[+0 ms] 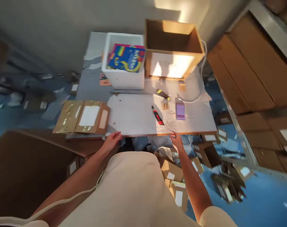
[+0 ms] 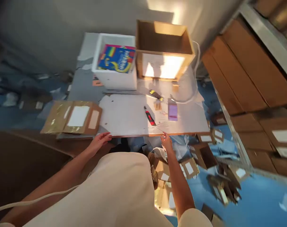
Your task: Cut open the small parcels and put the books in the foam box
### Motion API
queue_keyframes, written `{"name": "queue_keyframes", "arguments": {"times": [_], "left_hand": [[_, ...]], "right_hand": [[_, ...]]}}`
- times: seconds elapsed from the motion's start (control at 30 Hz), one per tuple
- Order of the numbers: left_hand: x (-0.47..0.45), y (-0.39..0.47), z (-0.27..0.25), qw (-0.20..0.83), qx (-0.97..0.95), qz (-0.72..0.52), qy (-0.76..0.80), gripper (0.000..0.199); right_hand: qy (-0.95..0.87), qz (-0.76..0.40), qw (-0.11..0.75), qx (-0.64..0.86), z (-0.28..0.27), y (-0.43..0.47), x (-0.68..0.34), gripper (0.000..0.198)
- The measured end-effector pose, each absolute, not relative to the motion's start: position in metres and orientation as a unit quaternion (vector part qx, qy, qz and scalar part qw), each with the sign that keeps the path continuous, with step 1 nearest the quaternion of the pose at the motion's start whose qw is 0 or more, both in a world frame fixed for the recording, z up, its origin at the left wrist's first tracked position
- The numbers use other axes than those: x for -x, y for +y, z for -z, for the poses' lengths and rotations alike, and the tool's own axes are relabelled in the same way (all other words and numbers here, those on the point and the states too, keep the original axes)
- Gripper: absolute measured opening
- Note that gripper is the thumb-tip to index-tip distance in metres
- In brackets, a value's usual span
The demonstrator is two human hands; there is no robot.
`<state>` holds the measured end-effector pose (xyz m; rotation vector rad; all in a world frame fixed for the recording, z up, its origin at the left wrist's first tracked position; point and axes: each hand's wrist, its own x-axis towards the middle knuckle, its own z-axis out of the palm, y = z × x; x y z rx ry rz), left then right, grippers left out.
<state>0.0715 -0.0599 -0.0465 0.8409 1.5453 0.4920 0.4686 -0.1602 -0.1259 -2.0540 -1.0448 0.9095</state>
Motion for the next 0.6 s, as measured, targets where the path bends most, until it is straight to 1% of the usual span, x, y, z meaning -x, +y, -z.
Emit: {"name": "queue_keyframes", "arguments": {"times": [0.1,0.17,0.23,0.33,0.43,0.5,0.6], "left_hand": [[-0.016,-0.071,0.051,0.569,-0.242,-0.334,0.712,0.062],[0.009,-0.071,0.057,0.535,-0.172,-0.397,0.726,0.06],[0.025,-0.064,0.061,0.52,-0.128,-0.426,0.729,0.057],[0.033,-0.047,0.062,0.533,-0.092,-0.445,0.714,0.051],[0.032,-0.035,0.058,0.569,-0.065,-0.461,0.678,0.054],[0.032,-0.033,0.053,0.599,-0.066,-0.472,0.644,0.059],[0.034,-0.037,0.045,0.628,-0.094,-0.481,0.605,0.066]], "right_hand": [[-0.499,-0.403,0.256,0.723,0.105,-0.076,-0.41,0.034],[-0.554,-0.427,0.206,0.684,0.091,-0.027,-0.358,0.034],[-0.604,-0.434,0.165,0.648,0.077,0.019,-0.302,0.042],[-0.69,-0.411,0.117,0.584,0.061,0.079,-0.224,0.06],[-0.71,-0.408,0.119,0.562,0.052,0.125,-0.163,0.068],[-0.688,-0.43,0.137,0.569,0.05,0.144,-0.135,0.067],[-0.632,-0.5,0.166,0.568,0.055,0.153,-0.114,0.06]]}}
